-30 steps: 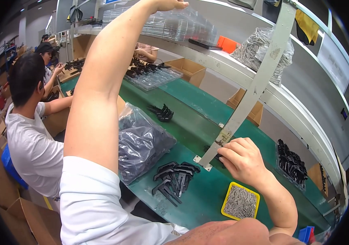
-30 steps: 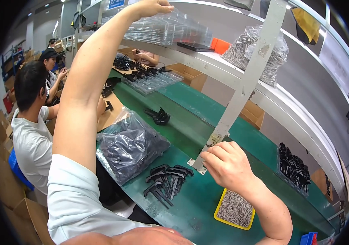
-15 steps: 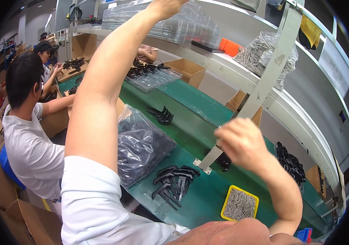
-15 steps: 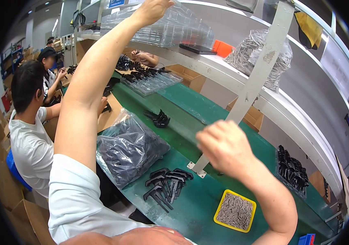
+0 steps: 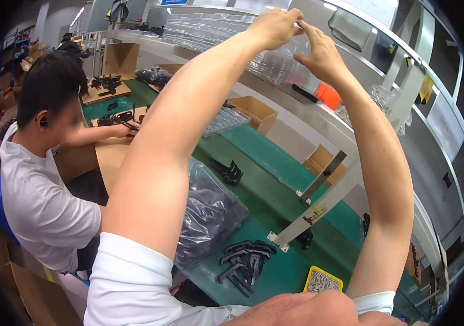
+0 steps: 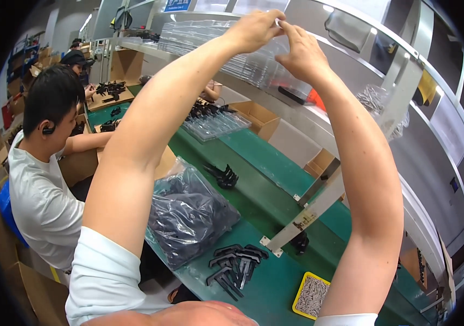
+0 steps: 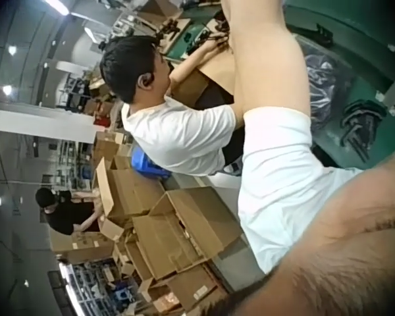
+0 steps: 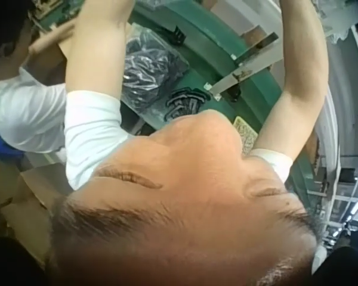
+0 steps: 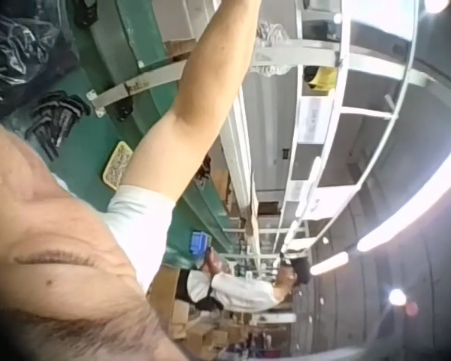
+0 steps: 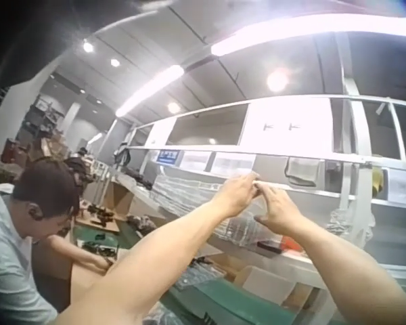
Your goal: Manually inserting small screws into plastic components at an assembly line station.
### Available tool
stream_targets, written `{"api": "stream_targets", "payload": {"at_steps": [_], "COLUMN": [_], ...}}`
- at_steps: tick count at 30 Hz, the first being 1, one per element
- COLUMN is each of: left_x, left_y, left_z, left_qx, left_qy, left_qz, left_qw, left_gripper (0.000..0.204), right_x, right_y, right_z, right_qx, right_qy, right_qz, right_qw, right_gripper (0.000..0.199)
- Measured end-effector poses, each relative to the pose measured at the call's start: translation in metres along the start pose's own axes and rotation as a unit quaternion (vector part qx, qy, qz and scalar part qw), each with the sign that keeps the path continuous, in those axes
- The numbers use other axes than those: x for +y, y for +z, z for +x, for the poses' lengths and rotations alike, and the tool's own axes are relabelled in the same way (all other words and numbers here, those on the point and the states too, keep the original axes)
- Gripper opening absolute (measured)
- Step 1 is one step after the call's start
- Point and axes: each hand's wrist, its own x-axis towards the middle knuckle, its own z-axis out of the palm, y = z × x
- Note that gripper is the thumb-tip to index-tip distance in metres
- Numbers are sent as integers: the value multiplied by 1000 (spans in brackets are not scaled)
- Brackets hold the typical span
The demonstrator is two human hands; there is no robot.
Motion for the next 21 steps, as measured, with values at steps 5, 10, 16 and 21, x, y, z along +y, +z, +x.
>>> {"api": "stream_targets", "payload": {"at_steps": [5, 10, 16, 21], "left_x": [-1, -6, 0, 11], "left_y": [-7, -11, -7, 4], "left_z": [-16, -53, -102, -110], "left_qx": [43, 162, 25, 6], "left_qy": [-76, -50, -2, -18], "left_qz": [-21, 45, 91, 86], "left_qw": [996, 985, 996, 996], "left_gripper": [32, 38, 46, 56], "right_x": [-1, 13, -1, -4], "right_y": [5, 15, 26, 31], "right_z": [23, 33, 57, 65], "right_qx": [-93, -58, -168, -166], "right_qy": [1, 3, -4, 61], "right_qz": [24, -10, -21, -33], "right_qw": [995, 998, 986, 984], "right_gripper": [59, 51, 38, 27]}}
